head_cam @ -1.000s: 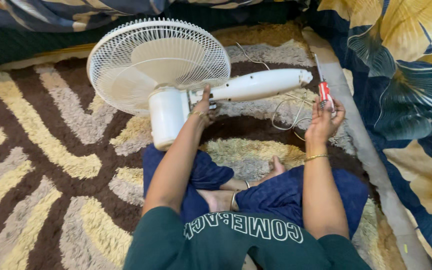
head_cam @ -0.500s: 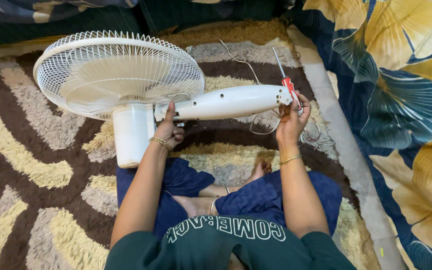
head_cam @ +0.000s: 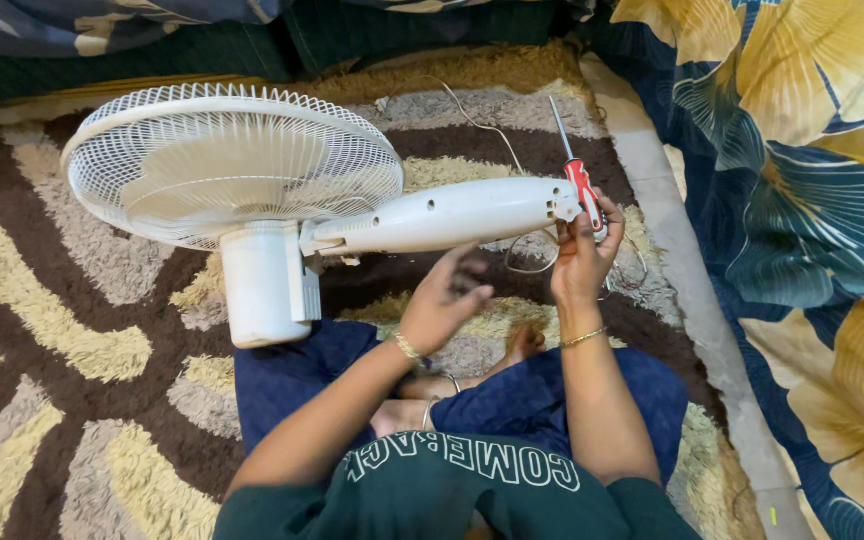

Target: The person sits on the floor and uses a screwdriver to remove screws from the neck of a white pedestal fan. They then wrap a white cord around the fan neck and adjust the fan head.

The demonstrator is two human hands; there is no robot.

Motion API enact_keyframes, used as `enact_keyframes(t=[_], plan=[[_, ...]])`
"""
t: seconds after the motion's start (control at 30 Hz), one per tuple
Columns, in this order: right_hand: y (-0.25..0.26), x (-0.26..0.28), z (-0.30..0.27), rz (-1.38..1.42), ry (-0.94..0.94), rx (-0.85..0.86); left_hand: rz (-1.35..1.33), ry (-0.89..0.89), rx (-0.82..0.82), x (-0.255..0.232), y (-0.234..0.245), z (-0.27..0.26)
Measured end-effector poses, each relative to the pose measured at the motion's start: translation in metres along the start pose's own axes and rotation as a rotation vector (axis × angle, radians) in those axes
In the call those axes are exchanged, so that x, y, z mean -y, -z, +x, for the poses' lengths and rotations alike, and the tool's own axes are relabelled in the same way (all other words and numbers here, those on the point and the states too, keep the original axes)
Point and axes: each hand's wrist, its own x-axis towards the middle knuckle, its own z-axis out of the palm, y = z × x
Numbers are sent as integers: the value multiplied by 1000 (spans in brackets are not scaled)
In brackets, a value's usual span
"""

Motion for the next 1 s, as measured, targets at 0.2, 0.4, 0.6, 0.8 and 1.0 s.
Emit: enact_keyframes(t=[0.2, 0.4, 0.6, 0.8, 1.0], plan=[[-9, 13, -12, -72, 13, 68, 977, -500, -146, -67, -13, 102], [-8, 20, -6, -34, -43, 47, 1069, 35, 306, -68, -8, 154], [4, 19, 0, -97, -22, 48, 1017, -32, 263, -59, -6, 156], [32, 30, 23, -464, 290, 21, 985, 101, 302, -65, 12, 186], [55, 66, 35, -492, 308, -178, 910, 167, 323, -62, 46, 227]])
